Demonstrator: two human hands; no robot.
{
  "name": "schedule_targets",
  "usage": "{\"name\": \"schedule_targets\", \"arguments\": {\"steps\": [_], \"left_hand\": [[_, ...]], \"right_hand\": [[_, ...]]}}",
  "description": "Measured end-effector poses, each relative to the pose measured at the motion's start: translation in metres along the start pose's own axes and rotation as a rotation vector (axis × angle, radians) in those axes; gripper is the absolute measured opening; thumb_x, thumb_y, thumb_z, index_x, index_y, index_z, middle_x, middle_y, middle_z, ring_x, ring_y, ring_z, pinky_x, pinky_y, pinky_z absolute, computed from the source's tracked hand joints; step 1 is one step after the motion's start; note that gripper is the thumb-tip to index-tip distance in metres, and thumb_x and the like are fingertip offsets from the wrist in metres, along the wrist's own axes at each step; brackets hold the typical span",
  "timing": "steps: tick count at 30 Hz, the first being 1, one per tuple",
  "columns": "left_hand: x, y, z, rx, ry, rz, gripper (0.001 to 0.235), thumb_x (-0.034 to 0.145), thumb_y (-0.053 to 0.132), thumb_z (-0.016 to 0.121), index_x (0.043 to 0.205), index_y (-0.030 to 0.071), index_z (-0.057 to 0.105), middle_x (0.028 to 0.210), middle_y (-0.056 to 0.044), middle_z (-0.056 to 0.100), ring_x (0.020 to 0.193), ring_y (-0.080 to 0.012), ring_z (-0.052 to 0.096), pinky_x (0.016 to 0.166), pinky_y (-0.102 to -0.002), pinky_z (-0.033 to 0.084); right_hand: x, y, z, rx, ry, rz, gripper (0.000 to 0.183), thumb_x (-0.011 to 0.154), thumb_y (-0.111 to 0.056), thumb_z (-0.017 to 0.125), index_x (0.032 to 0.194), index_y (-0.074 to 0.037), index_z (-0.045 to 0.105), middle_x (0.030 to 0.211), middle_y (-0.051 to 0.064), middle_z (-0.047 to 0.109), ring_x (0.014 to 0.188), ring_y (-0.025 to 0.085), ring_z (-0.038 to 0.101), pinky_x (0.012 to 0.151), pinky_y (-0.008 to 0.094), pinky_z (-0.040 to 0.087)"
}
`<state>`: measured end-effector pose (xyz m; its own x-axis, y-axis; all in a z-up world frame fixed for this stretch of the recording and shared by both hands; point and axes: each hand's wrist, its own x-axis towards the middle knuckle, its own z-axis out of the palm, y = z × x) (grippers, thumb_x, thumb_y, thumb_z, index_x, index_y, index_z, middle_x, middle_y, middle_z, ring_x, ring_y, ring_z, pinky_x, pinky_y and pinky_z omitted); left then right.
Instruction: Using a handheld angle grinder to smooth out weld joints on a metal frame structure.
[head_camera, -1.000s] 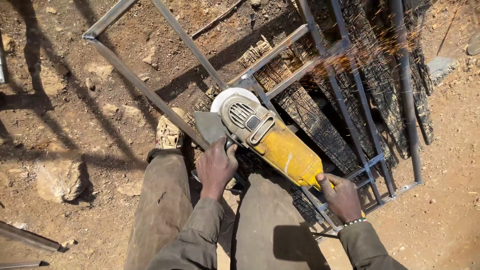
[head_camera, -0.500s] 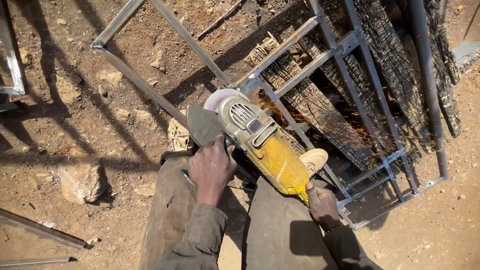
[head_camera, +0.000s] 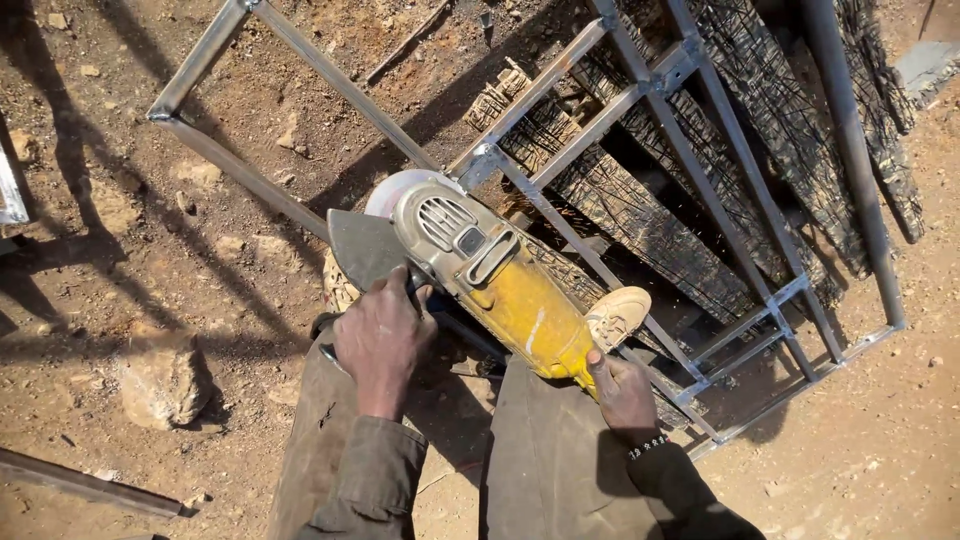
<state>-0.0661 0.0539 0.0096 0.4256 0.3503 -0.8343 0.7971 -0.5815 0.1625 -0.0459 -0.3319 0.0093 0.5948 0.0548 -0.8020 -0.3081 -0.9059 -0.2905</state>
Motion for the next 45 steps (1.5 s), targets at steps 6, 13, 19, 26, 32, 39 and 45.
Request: {"name": "schedule_targets", "arguments": {"steps": [6,13,19,26,32,39,45], "left_hand": [[-0.001,-0.003,0.029,0.051,-0.011,0.056,0.071,0.071,0.010,0.064,0.140,0.022,0.057,0.113,-0.009,0.074,0.045,-0.0154,0.052,0.036,-0.031,0.034],[-0.005,0.001,0.044,-0.028,0.145,0.110,0.037,0.097,0.041,0.057,0.125,0.016,0.062,0.104,-0.009,0.074,0.054,-0.0309,0.065,0.037,-0.042,0.041],[-0.008,0.020,0.063,-0.091,0.027,0.069,0.062,0.068,0.012,0.060,0.130,0.019,0.064,0.109,-0.011,0.074,0.065,-0.0357,0.071,0.044,-0.047,0.050],[0.003,0.013,0.060,-0.123,0.176,0.118,0.039,0.097,0.039,0.057,0.129,0.018,0.060,0.108,-0.010,0.073,0.076,-0.0369,0.072,0.051,-0.048,0.053],[-0.035,0.020,0.065,-0.086,-0.017,0.001,0.047,0.086,0.033,0.056,0.130,0.019,0.064,0.117,-0.012,0.072,0.089,-0.0390,0.073,0.064,-0.051,0.058],[-0.024,0.033,0.059,-0.054,0.014,0.049,0.043,0.102,0.049,0.052,0.129,0.019,0.068,0.116,-0.012,0.074,0.073,-0.0207,0.073,0.058,-0.032,0.057],[-0.016,0.034,0.061,-0.021,0.074,0.088,0.045,0.103,0.051,0.050,0.123,0.016,0.069,0.111,-0.013,0.075,0.061,-0.0178,0.068,0.047,-0.028,0.050]], "right_hand": [[-0.012,-0.017,-0.017,-0.120,0.015,-0.018,0.070,0.089,-0.081,0.028,0.057,-0.018,0.028,0.055,-0.003,0.026,0.052,0.013,0.024,0.051,0.034,0.017],[-0.014,-0.076,-0.045,-0.161,-0.038,0.151,0.095,0.077,-0.080,0.027,0.108,-0.011,0.083,0.113,0.008,0.081,0.096,0.020,0.077,0.081,0.035,0.056],[-0.003,-0.020,-0.059,-0.252,-0.083,0.147,0.094,0.083,-0.076,0.027,0.103,-0.003,0.083,0.132,0.017,0.070,0.116,0.031,0.074,0.091,0.041,0.060],[0.015,-0.028,-0.050,-0.248,-0.015,-0.002,0.075,0.091,-0.066,0.035,0.109,-0.010,0.081,0.097,0.010,0.078,0.073,0.021,0.061,0.063,0.036,0.048],[-0.007,0.019,-0.059,-0.199,-0.086,0.051,0.057,0.098,-0.060,0.043,0.088,-0.007,0.059,0.092,0.012,0.055,0.088,0.028,0.058,0.078,0.041,0.052],[-0.005,0.014,-0.059,-0.183,-0.026,0.010,0.064,0.106,-0.051,0.048,0.057,-0.011,0.047,0.051,0.009,0.045,0.060,0.022,0.045,0.062,0.038,0.045],[-0.006,-0.030,-0.061,-0.139,-0.020,0.028,0.059,0.106,-0.052,0.047,0.062,-0.014,0.057,0.056,0.009,0.050,0.064,0.021,0.049,0.069,0.039,0.050]]}}
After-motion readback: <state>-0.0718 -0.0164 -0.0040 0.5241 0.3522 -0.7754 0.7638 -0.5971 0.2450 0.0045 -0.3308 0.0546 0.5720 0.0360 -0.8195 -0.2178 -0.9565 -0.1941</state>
